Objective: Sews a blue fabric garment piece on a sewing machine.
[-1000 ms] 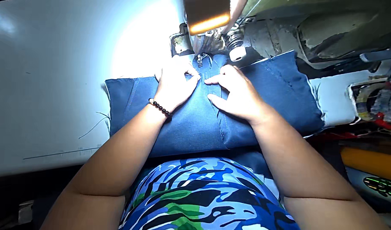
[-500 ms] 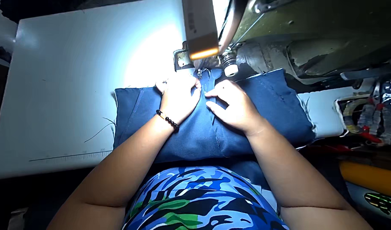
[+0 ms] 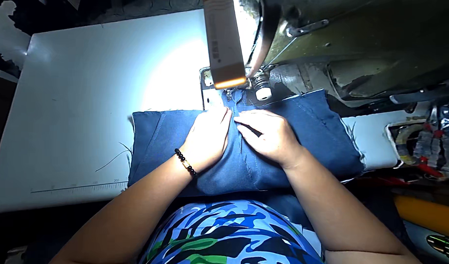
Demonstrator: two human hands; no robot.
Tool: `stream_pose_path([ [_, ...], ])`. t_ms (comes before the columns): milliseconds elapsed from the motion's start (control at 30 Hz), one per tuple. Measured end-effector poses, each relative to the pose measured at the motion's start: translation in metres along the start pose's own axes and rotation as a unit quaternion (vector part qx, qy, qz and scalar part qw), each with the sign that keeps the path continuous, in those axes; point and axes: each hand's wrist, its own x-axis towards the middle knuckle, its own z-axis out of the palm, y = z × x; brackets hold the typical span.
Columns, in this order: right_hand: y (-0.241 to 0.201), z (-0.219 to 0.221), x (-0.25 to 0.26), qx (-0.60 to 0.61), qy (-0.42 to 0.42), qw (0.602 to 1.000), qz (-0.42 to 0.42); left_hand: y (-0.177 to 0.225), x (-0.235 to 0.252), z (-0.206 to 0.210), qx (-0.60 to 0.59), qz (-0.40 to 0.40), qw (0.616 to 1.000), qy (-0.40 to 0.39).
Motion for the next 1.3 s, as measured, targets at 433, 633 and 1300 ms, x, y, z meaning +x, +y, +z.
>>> stream_pose_path([
  [433,-0.006,0.000,0.003,-0.073,-0.060,0.995,-0.004,0.009,-0.011,0.001,0.002,-0.007,1.000,-0.023],
  [633,-0.005,0.000,0.004,-0.070,-0.047,0.996,-0.012,0.018,-0.010,-0.002,0.004,-0.028,0.998,-0.060],
  [1300,0.004,0.002,0.014,-0.042,-0.076,0.994,0.070,0.025,-0.007,-0.009,0.006,-0.063,0.992,-0.109],
])
